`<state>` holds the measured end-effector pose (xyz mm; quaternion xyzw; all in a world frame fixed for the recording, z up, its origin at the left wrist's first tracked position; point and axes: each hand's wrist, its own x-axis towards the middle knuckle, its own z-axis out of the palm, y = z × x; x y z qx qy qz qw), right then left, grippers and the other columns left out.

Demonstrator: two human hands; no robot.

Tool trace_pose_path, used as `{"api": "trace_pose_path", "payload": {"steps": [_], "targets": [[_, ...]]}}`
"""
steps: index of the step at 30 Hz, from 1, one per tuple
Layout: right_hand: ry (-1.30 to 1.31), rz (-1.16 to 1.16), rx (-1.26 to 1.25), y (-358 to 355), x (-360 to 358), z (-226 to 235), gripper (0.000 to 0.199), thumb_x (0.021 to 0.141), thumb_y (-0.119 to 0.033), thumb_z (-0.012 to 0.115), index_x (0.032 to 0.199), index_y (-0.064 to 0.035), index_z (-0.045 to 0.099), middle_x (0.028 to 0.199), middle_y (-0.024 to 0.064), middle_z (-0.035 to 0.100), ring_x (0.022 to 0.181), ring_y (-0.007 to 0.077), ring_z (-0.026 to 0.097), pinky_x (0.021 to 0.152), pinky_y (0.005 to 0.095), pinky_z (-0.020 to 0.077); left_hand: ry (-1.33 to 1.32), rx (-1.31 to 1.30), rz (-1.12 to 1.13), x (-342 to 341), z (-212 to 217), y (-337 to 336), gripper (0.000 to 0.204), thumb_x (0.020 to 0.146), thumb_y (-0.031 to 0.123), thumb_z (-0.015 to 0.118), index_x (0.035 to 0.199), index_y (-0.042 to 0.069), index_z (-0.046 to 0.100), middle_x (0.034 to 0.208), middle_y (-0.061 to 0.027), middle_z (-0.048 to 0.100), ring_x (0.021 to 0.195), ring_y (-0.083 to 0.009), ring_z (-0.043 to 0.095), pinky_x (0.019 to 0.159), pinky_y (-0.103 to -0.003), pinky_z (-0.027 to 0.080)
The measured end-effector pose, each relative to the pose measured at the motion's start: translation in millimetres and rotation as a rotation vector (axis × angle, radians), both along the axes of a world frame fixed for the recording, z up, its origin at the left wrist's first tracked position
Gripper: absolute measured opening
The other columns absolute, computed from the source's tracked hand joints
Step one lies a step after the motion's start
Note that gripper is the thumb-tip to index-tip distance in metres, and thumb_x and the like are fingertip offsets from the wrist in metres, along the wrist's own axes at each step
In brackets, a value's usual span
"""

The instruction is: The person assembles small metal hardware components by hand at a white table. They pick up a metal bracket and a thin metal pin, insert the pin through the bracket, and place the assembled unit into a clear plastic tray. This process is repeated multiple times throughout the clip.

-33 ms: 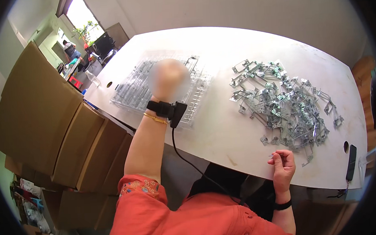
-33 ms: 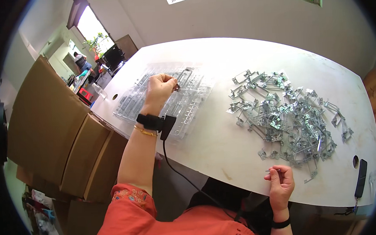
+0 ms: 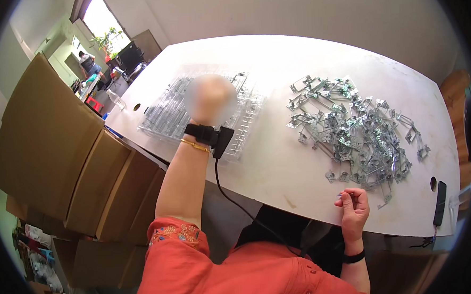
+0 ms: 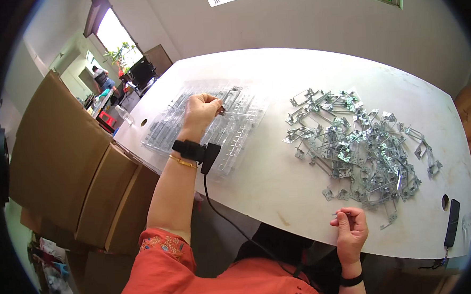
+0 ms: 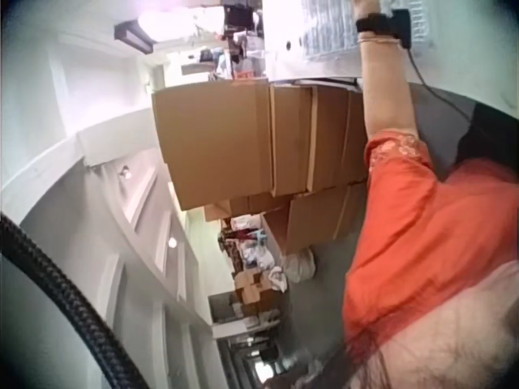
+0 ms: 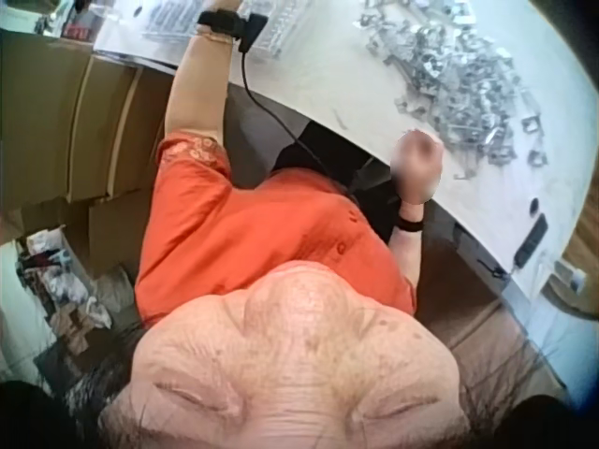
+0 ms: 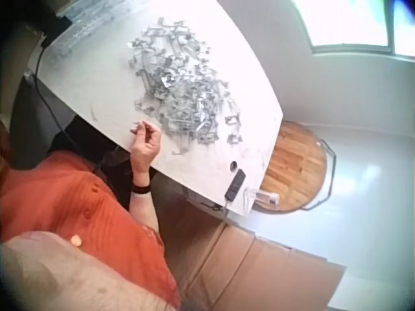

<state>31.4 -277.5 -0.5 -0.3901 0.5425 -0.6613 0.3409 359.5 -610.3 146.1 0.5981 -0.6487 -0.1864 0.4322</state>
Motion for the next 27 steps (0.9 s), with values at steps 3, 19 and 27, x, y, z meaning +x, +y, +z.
{"api": "trace_pose_path", "payload": {"steps": [3,19,27], "targets": [[0.006,-0.01,-0.003,1,-1,0,0.01,0.107,-0.008,0.067,0.114,-0.0028,0.063,0.101,0.0042,0.069,0.079,0.0086,0.067,0.076,0.0236,0.0558,-0.008,0.096,0.019,-5,-9,-26,0.017,0.079,0.018,0.075,0.08,0.002,0.081,0.081,-0.0186,0.078,0.077,-0.0268,0.077,0.079,-0.037,0.061],[-0.014,0.011,-0.01,2,0,-3,0.009,0.106,-0.003,0.066,0.114,-0.0014,0.063,0.101,0.0061,0.07,0.08,0.0103,0.068,0.076,0.0248,0.0572,-0.332,0.235,0.091,-36,2,-34,0.023,0.085,0.015,0.071,0.096,-0.001,0.082,0.105,-0.0294,0.077,0.107,-0.0427,0.075,0.097,-0.044,0.059],[-0.018,0.008,-0.015,2,0,-1,0.01,0.106,-0.004,0.067,0.114,-0.0016,0.063,0.101,0.0059,0.07,0.08,0.0103,0.069,0.076,0.0246,0.0569,-0.315,0.283,0.075,-44,4,-32,0.024,0.085,0.014,0.069,0.099,-0.002,0.082,0.108,-0.0298,0.076,0.109,-0.043,0.074,0.098,-0.045,0.058]]}}
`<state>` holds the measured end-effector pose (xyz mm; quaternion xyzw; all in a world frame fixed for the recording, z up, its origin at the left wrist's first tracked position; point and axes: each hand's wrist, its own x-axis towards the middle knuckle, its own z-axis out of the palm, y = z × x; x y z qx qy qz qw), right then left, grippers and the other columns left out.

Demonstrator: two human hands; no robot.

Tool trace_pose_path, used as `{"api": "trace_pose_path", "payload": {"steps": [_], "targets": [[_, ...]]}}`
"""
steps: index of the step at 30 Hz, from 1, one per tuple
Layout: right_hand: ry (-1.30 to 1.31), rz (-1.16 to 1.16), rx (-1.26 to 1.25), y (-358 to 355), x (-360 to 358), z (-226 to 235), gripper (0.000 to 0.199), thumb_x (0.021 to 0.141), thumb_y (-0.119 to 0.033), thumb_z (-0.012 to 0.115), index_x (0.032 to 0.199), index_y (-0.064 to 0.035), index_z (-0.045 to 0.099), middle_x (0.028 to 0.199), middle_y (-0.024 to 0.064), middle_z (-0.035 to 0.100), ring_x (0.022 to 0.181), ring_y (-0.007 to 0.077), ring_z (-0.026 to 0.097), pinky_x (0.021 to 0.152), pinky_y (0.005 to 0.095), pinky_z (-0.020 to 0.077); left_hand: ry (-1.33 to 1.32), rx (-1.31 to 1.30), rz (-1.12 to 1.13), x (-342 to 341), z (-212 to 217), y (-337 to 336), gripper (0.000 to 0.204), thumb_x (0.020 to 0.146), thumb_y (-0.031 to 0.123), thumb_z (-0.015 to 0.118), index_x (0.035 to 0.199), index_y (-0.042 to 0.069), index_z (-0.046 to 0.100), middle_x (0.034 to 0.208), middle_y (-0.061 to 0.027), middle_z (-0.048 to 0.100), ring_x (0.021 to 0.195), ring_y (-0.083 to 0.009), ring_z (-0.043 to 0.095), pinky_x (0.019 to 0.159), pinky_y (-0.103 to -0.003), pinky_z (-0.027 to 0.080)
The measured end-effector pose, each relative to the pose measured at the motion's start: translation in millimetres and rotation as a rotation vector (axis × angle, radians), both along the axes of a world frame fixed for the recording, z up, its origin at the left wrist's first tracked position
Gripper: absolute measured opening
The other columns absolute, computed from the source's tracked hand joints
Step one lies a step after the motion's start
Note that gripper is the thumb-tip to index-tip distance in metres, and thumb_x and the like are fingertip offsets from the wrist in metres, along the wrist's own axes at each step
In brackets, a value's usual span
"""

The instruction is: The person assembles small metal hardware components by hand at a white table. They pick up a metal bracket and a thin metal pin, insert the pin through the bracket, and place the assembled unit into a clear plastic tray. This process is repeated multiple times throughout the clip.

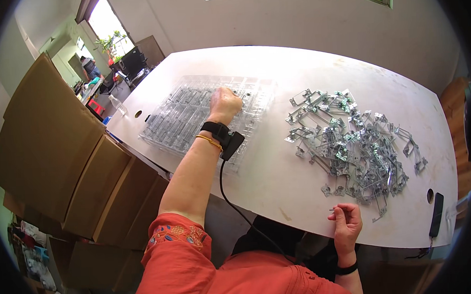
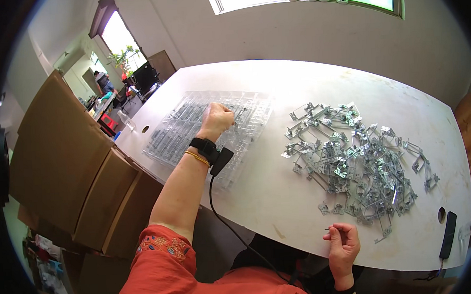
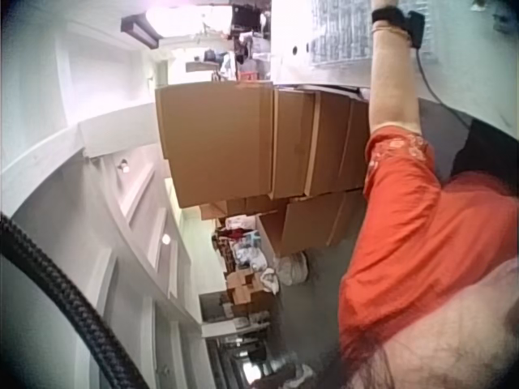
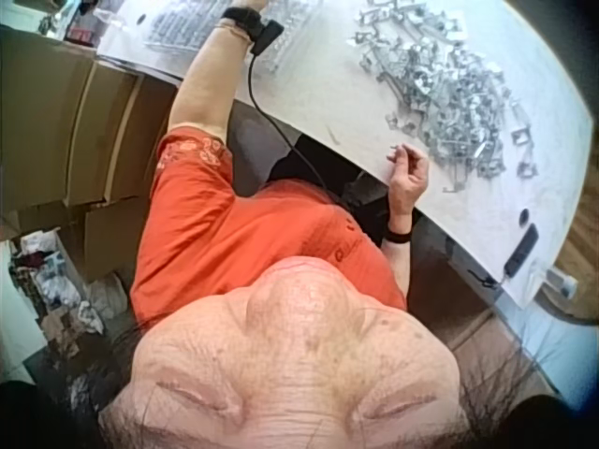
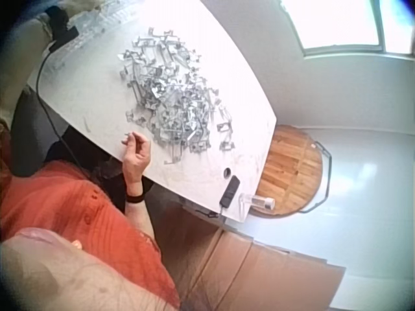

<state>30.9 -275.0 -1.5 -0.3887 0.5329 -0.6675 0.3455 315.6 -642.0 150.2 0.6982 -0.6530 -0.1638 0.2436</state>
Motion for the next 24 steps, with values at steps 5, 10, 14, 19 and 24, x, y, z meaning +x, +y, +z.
{"api": "trace_pose_path", "payload": {"steps": [5,10,14,19,24], "targets": [[0.016,0.001,-0.001,0.6,0.6,0.0,0.01,0.106,-0.004,0.067,0.115,-0.0017,0.063,0.1,0.0057,0.07,0.08,0.0104,0.069,0.076,0.0246,0.0568,-0.004,0.043,-0.031,-2.1,-3.9,-0.9,0.025,0.086,0.014,0.067,0.1,0.0,0.082,0.109,-0.0294,0.076,0.112,-0.0424,0.074,0.099,-0.045,0.058],[0.016,0.005,-0.003,1.0,1.6,0.1,0.01,0.105,-0.004,0.067,0.115,-0.0017,0.063,0.1,0.0054,0.069,0.08,0.0104,0.069,0.076,0.0245,0.0568,-0.016,0.078,-0.009,-3.5,-1.1,1.0,0.025,0.085,0.014,0.067,0.1,0.0,0.082,0.109,-0.0286,0.077,0.112,-0.0418,0.074,0.101,-0.044,0.057],[0.019,0.003,-0.005,1.4,0.9,-1.0,0.01,0.105,-0.003,0.068,0.114,-0.0018,0.063,0.1,0.0053,0.069,0.08,0.0104,0.069,0.076,0.0244,0.0569,-0.019,0.075,-0.017,-3.6,-2.5,0.5,0.025,0.084,0.015,0.067,0.099,0.001,0.083,0.107,-0.0279,0.077,0.111,-0.0416,0.074,0.1,-0.044,0.057],[0.022,0.005,-0.001,1.9,0.8,0.2,0.01,0.105,-0.003,0.067,0.114,-0.0017,0.063,0.099,0.0052,0.069,0.08,0.0103,0.069,0.076,0.0244,0.0569,0.022,0.055,-0.035,-3.1,-3.3,2.3,0.025,0.084,0.015,0.066,0.096,0.003,0.083,0.105,-0.0279,0.077,0.109,-0.042,0.075,0.098,-0.044,0.058],[0.024,0.005,0.0,1.7,1.8,1.5,0.01,0.105,-0.002,0.067,0.114,-0.0016,0.063,0.099,0.0053,0.069,0.08,0.0106,0.069,0.076,0.0247,0.0571,0.021,0.039,-0.059,1.5,-7.2,0.2,0.025,0.084,0.015,0.065,0.096,0.003,0.083,0.105,-0.028,0.077,0.107,-0.0425,0.075,0.097,-0.044,0.058]]}}
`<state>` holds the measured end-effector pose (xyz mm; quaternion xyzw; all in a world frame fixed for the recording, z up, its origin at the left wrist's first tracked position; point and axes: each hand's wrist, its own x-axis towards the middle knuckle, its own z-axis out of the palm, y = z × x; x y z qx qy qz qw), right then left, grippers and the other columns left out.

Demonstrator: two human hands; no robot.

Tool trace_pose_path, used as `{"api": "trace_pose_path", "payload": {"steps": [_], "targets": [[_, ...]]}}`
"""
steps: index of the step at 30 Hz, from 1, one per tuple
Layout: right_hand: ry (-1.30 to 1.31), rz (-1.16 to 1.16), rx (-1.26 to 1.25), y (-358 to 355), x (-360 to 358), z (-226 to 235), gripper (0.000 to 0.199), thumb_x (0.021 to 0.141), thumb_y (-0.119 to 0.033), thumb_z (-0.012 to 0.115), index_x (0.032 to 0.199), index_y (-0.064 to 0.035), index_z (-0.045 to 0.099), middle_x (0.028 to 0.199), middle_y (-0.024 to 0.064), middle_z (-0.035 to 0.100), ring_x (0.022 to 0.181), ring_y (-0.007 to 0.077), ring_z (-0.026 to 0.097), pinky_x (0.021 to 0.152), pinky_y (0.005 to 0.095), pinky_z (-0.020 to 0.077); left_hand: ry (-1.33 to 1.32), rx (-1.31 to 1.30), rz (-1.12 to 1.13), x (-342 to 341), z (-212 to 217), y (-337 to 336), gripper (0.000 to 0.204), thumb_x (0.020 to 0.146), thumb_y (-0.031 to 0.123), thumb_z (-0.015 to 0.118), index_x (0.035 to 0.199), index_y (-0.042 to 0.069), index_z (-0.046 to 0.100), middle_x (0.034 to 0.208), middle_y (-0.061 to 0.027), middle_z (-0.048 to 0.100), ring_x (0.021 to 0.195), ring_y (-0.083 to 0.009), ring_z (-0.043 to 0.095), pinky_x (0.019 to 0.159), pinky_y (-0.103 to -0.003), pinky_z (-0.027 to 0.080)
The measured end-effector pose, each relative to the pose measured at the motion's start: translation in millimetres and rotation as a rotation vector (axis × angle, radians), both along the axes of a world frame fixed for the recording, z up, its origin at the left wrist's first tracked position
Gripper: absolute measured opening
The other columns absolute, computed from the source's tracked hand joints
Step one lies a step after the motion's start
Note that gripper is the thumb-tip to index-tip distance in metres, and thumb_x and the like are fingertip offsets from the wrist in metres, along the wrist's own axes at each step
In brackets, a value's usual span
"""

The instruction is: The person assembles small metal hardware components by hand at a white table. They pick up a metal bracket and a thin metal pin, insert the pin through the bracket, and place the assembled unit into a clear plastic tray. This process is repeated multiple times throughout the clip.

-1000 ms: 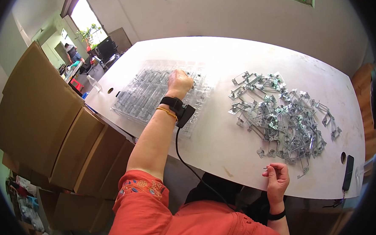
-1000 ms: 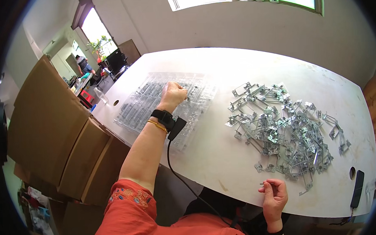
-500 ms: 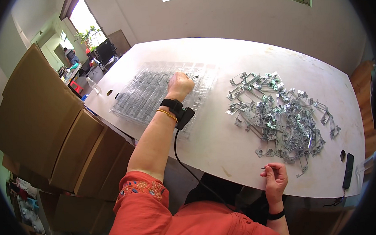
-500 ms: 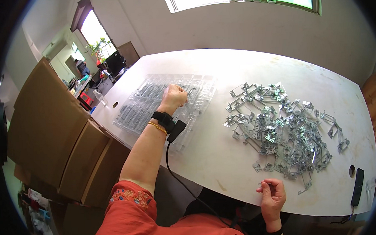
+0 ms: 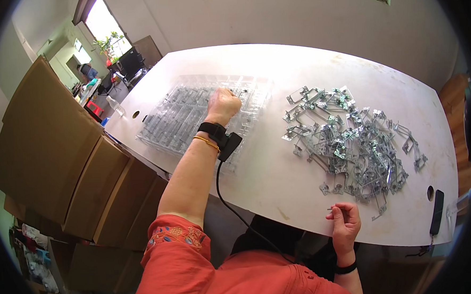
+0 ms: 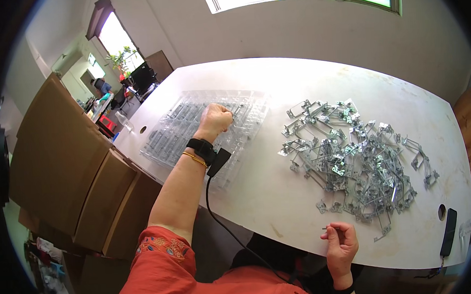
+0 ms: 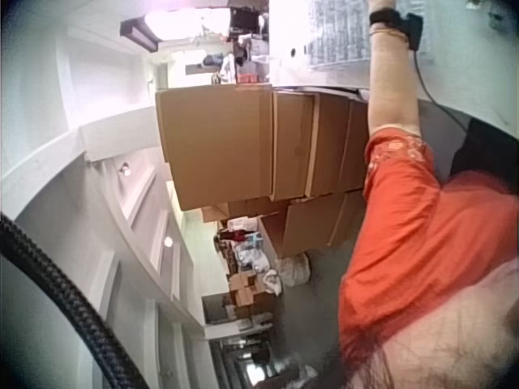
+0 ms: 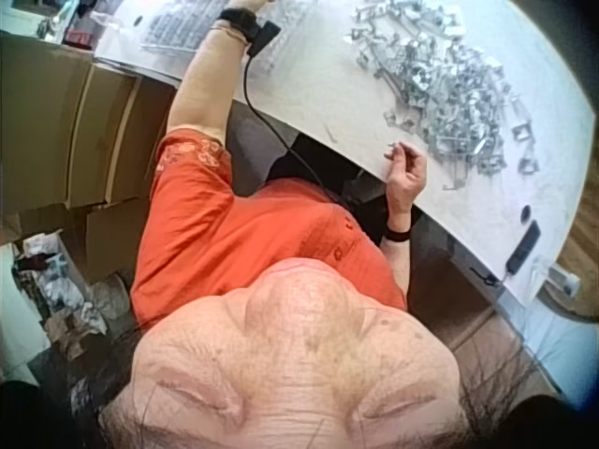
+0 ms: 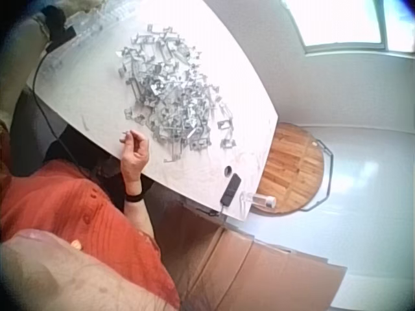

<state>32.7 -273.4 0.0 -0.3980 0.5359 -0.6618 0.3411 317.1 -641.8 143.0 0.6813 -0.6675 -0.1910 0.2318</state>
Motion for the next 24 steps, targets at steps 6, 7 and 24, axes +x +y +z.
{"api": "trace_pose_path", "payload": {"steps": [6,7,24], "targets": [[0.001,0.007,0.004,0,1,0,0.01,0.106,-0.003,0.067,0.114,-0.0019,0.063,0.1,0.0054,0.069,0.081,0.0104,0.068,0.077,0.025,0.0571,-0.041,-0.12,-0.022,-2,7,16,0.027,0.087,0.015,0.063,0.102,0.002,0.081,0.105,-0.0274,0.077,0.106,-0.043,0.074,0.096,-0.046,0.058],[0.002,0.009,0.001,1,1,0,0.01,0.106,-0.004,0.066,0.115,-0.0022,0.062,0.101,0.0055,0.069,0.08,0.0102,0.068,0.077,0.025,0.0569,-0.021,-0.185,-0.028,-6,14,29,0.027,0.089,0.014,0.063,0.104,0.002,0.081,0.105,-0.0272,0.077,0.106,-0.0431,0.074,0.095,-0.047,0.058],[-0.048,-0.013,-0.004,8,0,4,0.009,0.104,-0.002,0.069,0.112,-0.0013,0.066,0.094,0.0026,0.07,0.082,0.0097,0.071,0.076,0.0248,0.0569,-0.034,-0.454,-0.68,-98,-14,238,0.03,0.094,0.009,0.074,0.122,0.0,0.069,0.118,-0.0187,0.071,0.101,-0.0347,0.067,0.09,-0.043,0.052]]}}
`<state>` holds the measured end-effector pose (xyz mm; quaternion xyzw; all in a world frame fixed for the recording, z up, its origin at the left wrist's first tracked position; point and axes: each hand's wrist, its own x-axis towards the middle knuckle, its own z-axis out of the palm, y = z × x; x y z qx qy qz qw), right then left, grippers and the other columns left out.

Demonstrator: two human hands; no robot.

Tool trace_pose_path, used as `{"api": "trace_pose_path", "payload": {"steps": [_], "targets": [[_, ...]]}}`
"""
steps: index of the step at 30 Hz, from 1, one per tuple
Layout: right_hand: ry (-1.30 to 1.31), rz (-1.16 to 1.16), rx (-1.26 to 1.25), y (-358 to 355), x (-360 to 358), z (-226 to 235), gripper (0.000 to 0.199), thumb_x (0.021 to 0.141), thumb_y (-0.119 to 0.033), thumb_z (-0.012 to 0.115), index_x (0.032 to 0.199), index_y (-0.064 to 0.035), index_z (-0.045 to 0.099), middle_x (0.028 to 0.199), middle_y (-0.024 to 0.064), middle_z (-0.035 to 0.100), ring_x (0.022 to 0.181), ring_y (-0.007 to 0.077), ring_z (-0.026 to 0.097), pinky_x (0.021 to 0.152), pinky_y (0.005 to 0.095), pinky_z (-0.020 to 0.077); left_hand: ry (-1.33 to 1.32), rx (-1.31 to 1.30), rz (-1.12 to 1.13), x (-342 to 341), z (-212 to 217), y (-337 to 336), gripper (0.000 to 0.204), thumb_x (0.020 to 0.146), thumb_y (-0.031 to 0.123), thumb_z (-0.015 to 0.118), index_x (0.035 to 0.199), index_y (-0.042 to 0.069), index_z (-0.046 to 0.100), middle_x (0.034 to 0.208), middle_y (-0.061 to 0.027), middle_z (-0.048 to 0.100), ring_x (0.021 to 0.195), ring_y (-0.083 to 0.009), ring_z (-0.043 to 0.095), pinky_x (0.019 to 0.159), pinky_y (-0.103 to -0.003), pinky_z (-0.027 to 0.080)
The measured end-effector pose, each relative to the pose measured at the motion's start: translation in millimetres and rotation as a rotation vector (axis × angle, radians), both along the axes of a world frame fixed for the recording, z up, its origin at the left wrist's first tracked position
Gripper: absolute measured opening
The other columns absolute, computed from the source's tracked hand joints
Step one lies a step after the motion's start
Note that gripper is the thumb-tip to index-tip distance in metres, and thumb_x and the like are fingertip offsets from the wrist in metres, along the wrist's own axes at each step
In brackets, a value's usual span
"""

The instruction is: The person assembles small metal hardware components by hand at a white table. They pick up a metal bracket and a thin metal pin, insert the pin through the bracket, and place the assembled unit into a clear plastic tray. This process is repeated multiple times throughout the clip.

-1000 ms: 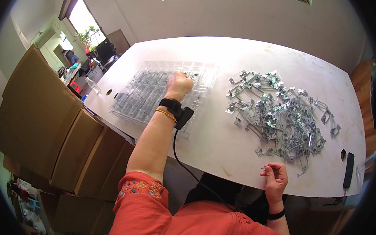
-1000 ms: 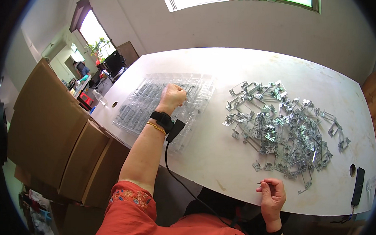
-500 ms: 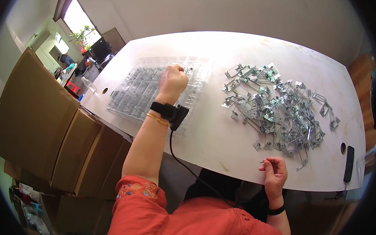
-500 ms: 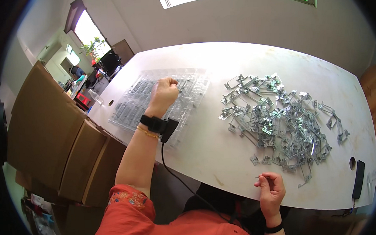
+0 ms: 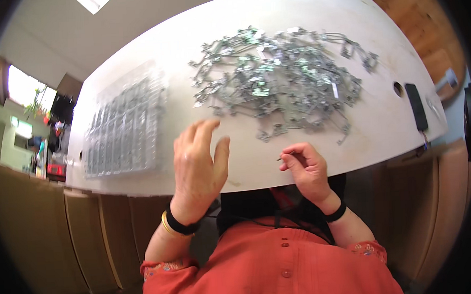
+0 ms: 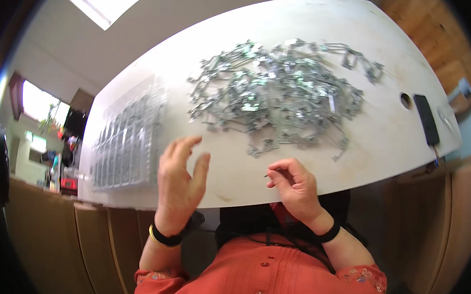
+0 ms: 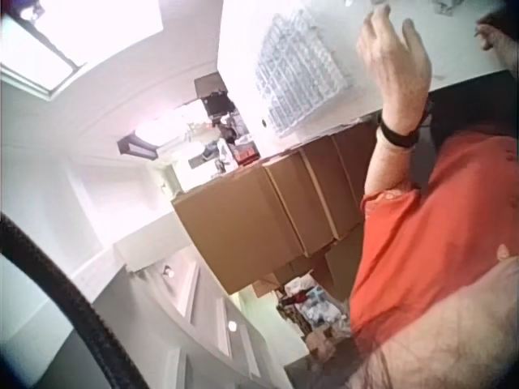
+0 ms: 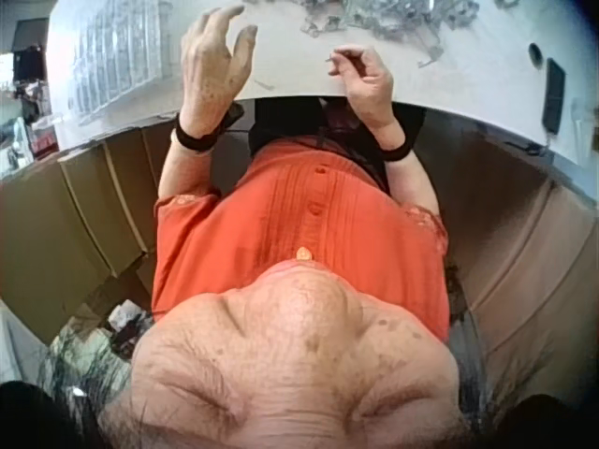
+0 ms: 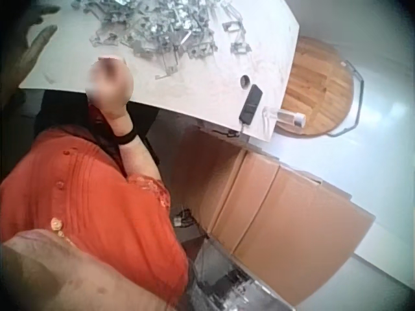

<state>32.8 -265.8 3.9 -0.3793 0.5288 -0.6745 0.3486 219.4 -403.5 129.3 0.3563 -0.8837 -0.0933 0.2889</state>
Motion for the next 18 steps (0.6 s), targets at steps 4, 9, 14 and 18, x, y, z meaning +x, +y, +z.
{"api": "trace_pose_path", "payload": {"steps": [4,9,14,18], "targets": [[-0.005,-0.045,0.07,22,-16,7,0.009,0.103,-0.002,0.07,0.11,-0.0012,0.066,0.095,0.0038,0.072,0.082,0.0101,0.072,0.074,0.0251,0.0579,-0.149,0.087,-0.011,5,-46,27,0.046,0.095,0.017,0.075,0.133,-0.004,0.061,0.134,-0.0264,0.063,0.123,-0.0446,0.06,0.107,-0.05,0.046],[0.048,-0.221,0.1,63,-64,15,0.009,0.103,-0.003,0.071,0.11,-0.001,0.066,0.095,0.0042,0.072,0.08,0.0099,0.071,0.074,0.0254,0.0583,-0.196,0.156,-0.038,5,-94,38,0.061,0.094,0.023,0.077,0.142,-0.007,0.054,0.149,-0.0305,0.052,0.137,-0.048,0.05,0.116,-0.052,0.04],[0.106,-0.44,0.133,98,-115,7,0.009,0.103,-0.005,0.069,0.111,-0.0002,0.066,0.093,0.0038,0.072,0.079,0.0091,0.07,0.073,0.025,0.0577,-0.264,0.101,-0.044,3,-110,35,0.062,0.098,0.026,0.068,0.146,-0.009,0.05,0.153,-0.0321,0.047,0.143,-0.0501,0.043,0.121,-0.056,0.033],[0.031,-0.499,0.106,106,-133,4,0.009,0.103,-0.005,0.069,0.11,0.0003,0.066,0.094,0.004,0.072,0.079,0.0086,0.07,0.072,0.0249,0.0574,-0.249,0.063,-0.057,1,-122,33,0.06,0.099,0.023,0.064,0.147,-0.01,0.048,0.153,-0.0321,0.046,0.144,-0.0504,0.042,0.121,-0.057,0.032]]}}
